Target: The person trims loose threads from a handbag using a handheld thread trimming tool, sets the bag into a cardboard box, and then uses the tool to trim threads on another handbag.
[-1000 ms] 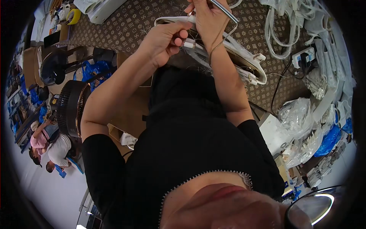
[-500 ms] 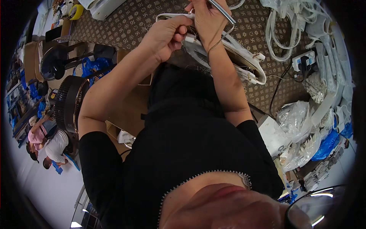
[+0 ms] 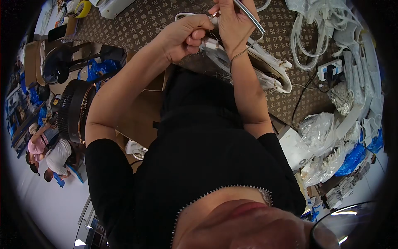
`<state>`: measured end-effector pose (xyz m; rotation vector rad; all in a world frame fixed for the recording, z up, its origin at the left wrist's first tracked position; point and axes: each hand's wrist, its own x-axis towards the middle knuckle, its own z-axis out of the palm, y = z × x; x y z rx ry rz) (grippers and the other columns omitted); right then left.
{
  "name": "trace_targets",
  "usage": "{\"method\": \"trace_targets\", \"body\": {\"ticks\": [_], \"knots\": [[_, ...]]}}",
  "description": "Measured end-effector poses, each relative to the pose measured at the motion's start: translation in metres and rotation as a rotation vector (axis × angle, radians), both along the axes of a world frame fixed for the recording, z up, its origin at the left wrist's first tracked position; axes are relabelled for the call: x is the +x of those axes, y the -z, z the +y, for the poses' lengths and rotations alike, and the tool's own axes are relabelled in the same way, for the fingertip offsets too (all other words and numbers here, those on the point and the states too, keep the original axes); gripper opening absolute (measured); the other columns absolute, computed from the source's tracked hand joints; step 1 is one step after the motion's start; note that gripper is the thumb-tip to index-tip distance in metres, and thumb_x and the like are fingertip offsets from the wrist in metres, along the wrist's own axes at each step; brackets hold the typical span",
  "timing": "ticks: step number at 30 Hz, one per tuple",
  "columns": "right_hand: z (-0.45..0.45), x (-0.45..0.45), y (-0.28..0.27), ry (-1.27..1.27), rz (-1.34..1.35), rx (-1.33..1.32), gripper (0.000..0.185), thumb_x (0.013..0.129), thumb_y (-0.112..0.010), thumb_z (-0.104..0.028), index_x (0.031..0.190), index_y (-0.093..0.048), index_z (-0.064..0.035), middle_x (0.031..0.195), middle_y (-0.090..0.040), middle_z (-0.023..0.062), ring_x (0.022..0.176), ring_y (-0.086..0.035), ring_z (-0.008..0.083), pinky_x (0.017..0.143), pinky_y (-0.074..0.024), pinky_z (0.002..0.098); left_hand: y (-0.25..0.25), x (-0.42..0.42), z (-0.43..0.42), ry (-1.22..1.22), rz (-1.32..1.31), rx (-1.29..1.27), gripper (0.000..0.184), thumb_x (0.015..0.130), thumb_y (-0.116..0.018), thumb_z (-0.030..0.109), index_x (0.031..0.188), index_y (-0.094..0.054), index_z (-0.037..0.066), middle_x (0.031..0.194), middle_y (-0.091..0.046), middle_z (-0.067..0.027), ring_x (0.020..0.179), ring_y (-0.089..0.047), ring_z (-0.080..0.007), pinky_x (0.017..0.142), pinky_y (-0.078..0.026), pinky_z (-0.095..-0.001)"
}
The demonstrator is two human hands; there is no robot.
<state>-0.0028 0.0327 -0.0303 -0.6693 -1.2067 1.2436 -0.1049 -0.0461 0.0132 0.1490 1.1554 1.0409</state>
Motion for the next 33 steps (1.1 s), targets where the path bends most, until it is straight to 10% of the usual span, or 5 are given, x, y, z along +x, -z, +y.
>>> {"method": "trace_targets", "body": {"ticks": [22,33], "knots": [[-0.002,0.002,-0.009,0.033,-0.08,0.044,0.023,0.092,-0.05,-0.013,0.108,-0.052,0.0043,0.085,-0.063,0.0145,0.073,-0.062,0.0215,0.076,-0.053,0.0394,0.01,0.008,-0.014,-0.007,0.156,0.091,0.014,0.087,-0.061,0.02,0.088,-0.062,0.006,0.048,-0.045,0.0062,0.036,-0.035,0.0004,0.033,-0.023,-0.0153],[-0.005,0.0,-0.01,0.041,-0.126,0.057,0.023,0.092,-0.05,-0.013,0.108,-0.052,0.0044,0.085,-0.063,0.0146,0.073,-0.062,0.0215,0.075,-0.0533,0.0391,0.014,0.01,-0.014,-0.111,0.056,0.15,0.012,0.08,-0.056,0.01,0.069,-0.056,0.005,0.047,-0.046,0.0006,0.036,-0.035,-0.0046,0.034,-0.02,-0.02]]}}
